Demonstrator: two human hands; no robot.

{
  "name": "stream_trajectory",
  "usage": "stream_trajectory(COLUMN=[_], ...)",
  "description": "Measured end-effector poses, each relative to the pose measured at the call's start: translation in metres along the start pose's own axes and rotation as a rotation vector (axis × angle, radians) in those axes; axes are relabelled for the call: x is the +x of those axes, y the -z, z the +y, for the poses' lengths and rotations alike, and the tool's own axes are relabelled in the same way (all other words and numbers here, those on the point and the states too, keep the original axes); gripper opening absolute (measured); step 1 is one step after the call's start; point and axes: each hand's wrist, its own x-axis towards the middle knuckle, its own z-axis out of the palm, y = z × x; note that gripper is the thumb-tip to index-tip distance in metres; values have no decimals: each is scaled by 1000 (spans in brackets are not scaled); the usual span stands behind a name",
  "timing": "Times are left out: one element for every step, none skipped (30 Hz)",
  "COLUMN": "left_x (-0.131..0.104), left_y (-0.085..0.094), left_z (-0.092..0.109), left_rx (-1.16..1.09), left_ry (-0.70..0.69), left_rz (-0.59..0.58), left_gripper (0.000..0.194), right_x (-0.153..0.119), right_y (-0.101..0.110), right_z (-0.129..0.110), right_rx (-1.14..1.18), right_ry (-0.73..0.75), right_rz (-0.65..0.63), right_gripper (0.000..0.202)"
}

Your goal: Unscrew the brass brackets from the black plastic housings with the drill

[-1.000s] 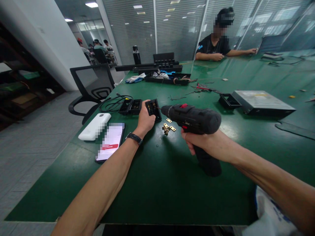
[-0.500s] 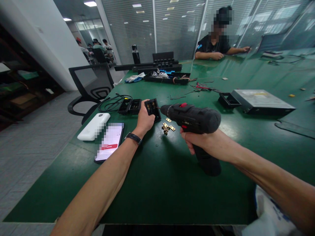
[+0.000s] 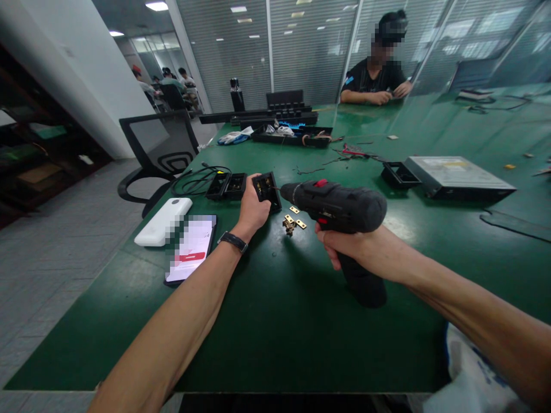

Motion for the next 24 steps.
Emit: stream_trajectory(left_x=[0, 0, 0, 0, 0, 0, 0, 0, 0, 0, 0, 0, 0, 0, 0, 0, 0, 0, 0, 0, 0, 0, 0, 0], left_y=[0, 0, 0, 0, 0, 0, 0, 1, 1, 1, 1, 1, 0, 0, 0, 0, 0, 0, 0, 0, 0, 0, 0, 0], left_z=[0, 0, 0, 0, -1, -1, -1, -1, -1, -1, -1, -1, -1, -1, -2, -2, -2, -2, -2, -2, -1, 0, 0, 1], left_rx=[0, -1, -2, -4, -5, -6, -4, 0, 2, 4, 2, 0, -2, -3, -4, -4, -4, -4, -4, -4, -1, 3, 6, 8], left_ry=[0, 0, 1, 2, 5, 8, 10, 11, 12, 12, 12, 10, 7, 4, 1, -1, -3, -5, -5, -5, -3, -1, 1, 2], left_rz=[0, -1, -3, -4, -4, -3, -1, -1, -4, -6, -7, -5, -1, 3, 5, 4, 2, -1, -2, -3, -3, -4, -4, -5], left_gripper=[81, 81, 81, 81, 81, 82, 82, 82, 82, 82, 82, 82, 82, 81, 81, 81, 82, 82, 82, 82, 82, 81, 81, 81], right_x=[0, -1, -1, -1, -2, -2, -2, -2, -2, -2, -1, -1, -1, -1, -1, -1, -1, -1, -1, -1, -1, -1, -1, -1], right_y=[0, 0, 0, 0, 0, 0, 0, 0, 0, 0, 0, 0, 0, 0, 0, 0, 0, 0, -1, -1, -1, -1, -1, -1], right_z=[0, 0, -1, -1, -2, -2, -2, -2, -1, -1, -1, 0, 0, 0, 0, 0, -1, -1, -2, -2, -3, -3, -3, -3], right_rx=[-1, -2, -5, -8, -9, -10, -10, -9, -7, -4, -1, 2, 2, 1, 0, 0, 3, 8, 13, 16, 16, 13, 10, 8], right_ry=[1, 3, 8, 14, 20, 22, 20, 14, 9, 5, 2, 2, 5, 6, 7, 6, 6, 6, 5, 6, 9, 12, 14, 14], right_rz=[-2, -4, -6, -8, -6, -4, 1, 4, 4, 3, 2, 2, 1, 0, 1, 2, 1, 2, 4, 5, 6, 5, 6, 7], right_gripper=[14, 15, 15, 15, 15, 14, 14, 15, 15, 15, 15, 15, 15, 16, 16, 16, 16, 16, 16, 16, 16, 15, 15, 14])
